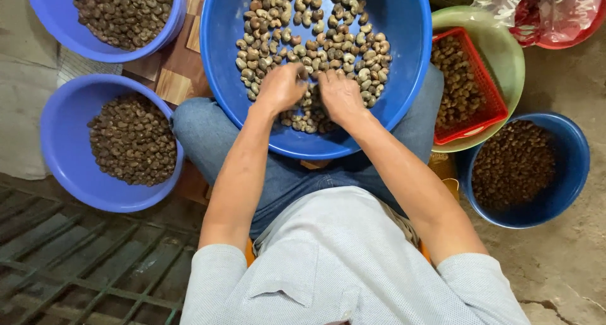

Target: The person sits cross-legged and sorts cashew nuts by hand from a large blue basin into a red basket. The hands continuously pick up handfuls of cashews, separate them, and transfer the selected nuts into the basket while the remaining nuts stay in the basin.

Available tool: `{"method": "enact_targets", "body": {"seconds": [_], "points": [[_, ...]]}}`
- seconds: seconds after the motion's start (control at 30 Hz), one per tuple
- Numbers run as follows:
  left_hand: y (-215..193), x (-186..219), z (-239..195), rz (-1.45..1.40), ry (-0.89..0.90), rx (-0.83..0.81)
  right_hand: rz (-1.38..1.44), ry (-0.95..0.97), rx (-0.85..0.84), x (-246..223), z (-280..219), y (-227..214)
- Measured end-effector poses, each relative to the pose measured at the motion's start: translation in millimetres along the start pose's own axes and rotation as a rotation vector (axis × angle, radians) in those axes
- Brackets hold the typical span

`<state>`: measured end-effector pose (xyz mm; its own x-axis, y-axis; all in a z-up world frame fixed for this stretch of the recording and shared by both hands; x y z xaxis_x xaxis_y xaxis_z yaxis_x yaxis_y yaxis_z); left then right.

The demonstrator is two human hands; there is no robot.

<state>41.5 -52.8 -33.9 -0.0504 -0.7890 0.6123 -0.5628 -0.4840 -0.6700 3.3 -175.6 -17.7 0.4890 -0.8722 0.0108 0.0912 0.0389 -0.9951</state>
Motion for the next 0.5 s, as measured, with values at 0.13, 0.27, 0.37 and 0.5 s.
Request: {"method": "enact_targets", "body": {"seconds": [0.13,0.27,0.37,0.5], "points": [[14,2,-3,0.134,0.031,-0.072,0.022,0.053,-0.005,3,-3,1],[45,-24,19,0.314,0.026,-0.082,0.028,0.040,-0.037,2,-5,-4],[54,-31,27,0.352,0.041,-0.067,0.036,0.025,-0.056,3,-6,0],[55,-24,23,0.404,0.081,-0.026,0.066,0.043,-0.077,6,-6,9]]}}
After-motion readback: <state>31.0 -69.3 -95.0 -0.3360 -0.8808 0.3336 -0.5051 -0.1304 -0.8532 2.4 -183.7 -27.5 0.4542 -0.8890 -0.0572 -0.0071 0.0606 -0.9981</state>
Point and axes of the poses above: each hand's wrist, its own z-axis towards the middle knuckle, its own y-axis out of the palm, x = y × z, the point moved 9 cm from there along z, towards the middle knuckle, and after that the axes turned 5 degrees about -x, right-handed, at the moved point
